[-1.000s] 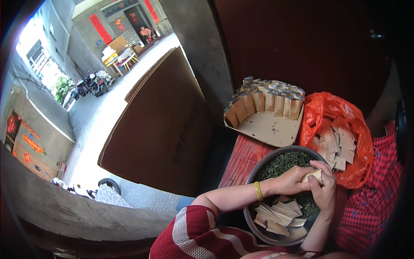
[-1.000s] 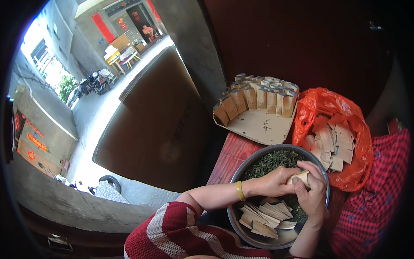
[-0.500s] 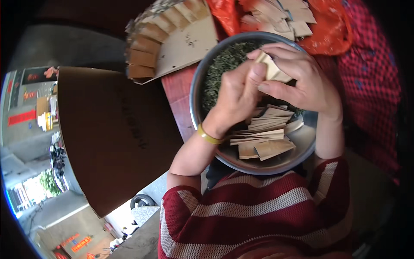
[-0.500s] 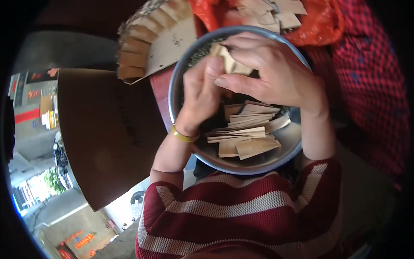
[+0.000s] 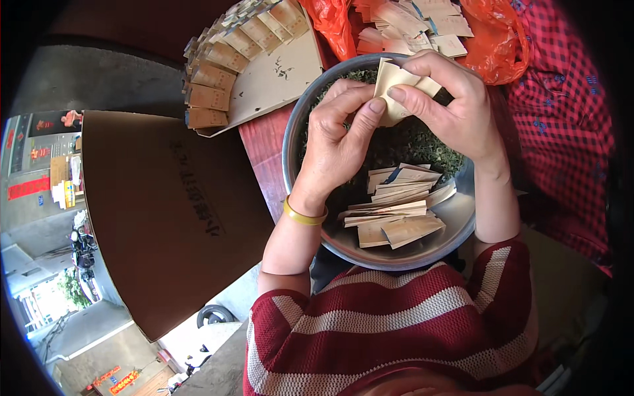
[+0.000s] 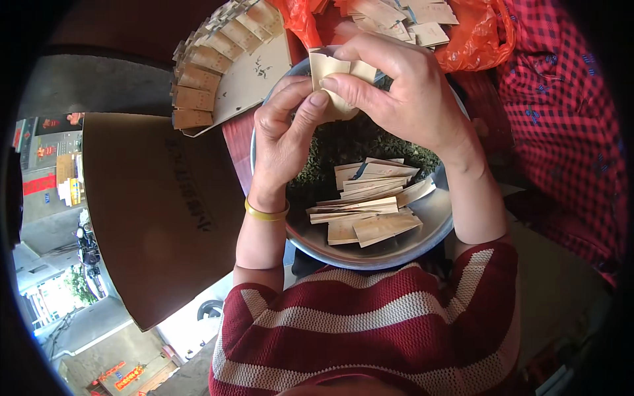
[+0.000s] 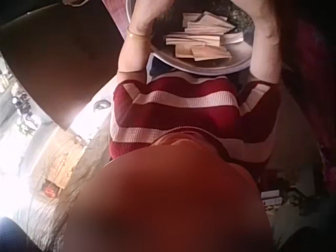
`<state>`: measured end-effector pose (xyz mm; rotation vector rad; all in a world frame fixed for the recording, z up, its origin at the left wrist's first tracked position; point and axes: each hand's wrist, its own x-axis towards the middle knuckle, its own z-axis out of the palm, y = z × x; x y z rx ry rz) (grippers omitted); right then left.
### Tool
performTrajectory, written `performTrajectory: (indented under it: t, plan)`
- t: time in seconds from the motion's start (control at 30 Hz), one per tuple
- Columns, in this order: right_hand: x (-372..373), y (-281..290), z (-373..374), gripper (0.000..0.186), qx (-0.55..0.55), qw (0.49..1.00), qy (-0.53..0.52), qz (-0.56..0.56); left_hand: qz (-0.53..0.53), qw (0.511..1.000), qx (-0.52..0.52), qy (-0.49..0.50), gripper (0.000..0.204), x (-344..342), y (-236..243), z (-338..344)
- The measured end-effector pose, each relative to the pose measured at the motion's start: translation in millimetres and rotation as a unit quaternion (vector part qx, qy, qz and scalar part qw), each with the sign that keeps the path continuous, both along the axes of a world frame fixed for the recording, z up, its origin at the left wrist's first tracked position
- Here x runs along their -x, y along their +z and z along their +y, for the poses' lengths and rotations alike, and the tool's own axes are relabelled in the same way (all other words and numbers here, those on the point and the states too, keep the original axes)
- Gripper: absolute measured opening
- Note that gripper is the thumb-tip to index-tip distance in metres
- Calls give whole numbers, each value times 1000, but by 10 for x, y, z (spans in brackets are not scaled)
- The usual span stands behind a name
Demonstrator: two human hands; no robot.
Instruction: Manually filling small wooden sleeves with dried green herbal material.
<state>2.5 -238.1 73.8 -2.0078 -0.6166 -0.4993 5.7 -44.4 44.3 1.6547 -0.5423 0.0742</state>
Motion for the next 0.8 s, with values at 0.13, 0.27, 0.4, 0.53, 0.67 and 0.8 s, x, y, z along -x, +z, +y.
performTrajectory:
  t: [0.13, 0.27, 0.4, 0.53, 0.67, 0.8]
  plan:
    - [-78, -42, 23, 23, -4, 1000, -18, -25, 68, 997, 21, -18, 16, -26, 62, 50]
    - [-146, -116, 56, 33, -195, 972, 46, 119, 55, 998, 15, -11, 16, -44, 64, 50]
    - [-206, -143, 28, 39, -247, 936, 132, 211, 58, 996, 48, 45, 15, -73, 0, 53]
    - [-149, -117, 77, 19, -180, 966, 50, 181, -61, 981, -5, 182, 21, -54, 3, 23]
    - [-103, -129, 204, 15, -179, 977, 7, 115, -143, 981, -39, 122, 33, -2, 36, -15]
    - [-95, -224, 277, 20, -44, 997, 40, 49, -50, 993, 7, 106, 37, -19, -32, -79]
